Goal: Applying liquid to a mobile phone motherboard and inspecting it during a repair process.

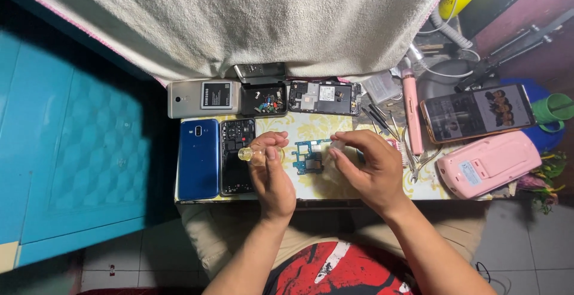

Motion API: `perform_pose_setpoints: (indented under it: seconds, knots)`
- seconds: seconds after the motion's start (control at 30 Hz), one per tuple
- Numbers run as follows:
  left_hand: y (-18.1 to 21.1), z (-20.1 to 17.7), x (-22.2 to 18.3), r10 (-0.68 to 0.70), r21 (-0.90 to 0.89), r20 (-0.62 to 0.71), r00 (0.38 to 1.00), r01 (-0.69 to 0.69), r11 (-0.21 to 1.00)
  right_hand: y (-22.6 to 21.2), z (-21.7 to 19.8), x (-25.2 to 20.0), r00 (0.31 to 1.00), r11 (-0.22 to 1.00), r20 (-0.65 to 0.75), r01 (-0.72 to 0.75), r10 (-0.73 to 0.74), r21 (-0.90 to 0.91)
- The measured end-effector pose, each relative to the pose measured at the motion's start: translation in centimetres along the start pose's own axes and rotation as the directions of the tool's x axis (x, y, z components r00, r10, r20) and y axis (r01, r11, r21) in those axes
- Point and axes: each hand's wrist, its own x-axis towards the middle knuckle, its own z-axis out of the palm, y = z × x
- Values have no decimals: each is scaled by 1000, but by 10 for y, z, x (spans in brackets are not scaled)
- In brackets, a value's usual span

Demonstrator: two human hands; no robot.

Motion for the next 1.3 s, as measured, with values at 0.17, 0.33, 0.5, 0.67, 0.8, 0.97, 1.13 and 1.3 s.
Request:
perform_pose_setpoints:
  seconds: [0.17,0.33,0.5,0.67,0.8,0.97,1.13,1.3]
  knots:
    - [-2,0,-2,-7,14,25,1000,7,1000,4,6,16,999,998,-17,39,-40,-53]
    - [0,-1,-2,-11,11,28,1000,11,1000,17,-1,24,994,993,-54,95,-99,-69]
    - [5,1,-1,-3,51,26,1000,2,999,22,-25,21,990,983,-62,115,-125,-142]
    - [6,3,-1,-6,60,43,999,4,998,19,-39,18,991,982,-92,79,-96,-173]
    - [10,2,1,-3,81,63,998,-2,997,16,-46,13,991,969,-92,77,-101,-236]
    - [16,3,-1,3,134,62,998,-11,991,9,-57,4,998,981,-64,-7,-6,-196]
    - [9,3,-5,-1,223,67,998,-14,975,8,-58,-3,998,986,-63,-30,19,-167]
    - [7,15,-5,-20,282,127,992,-16,959,10,-57,-3,995,983,-103,-20,1,-183]
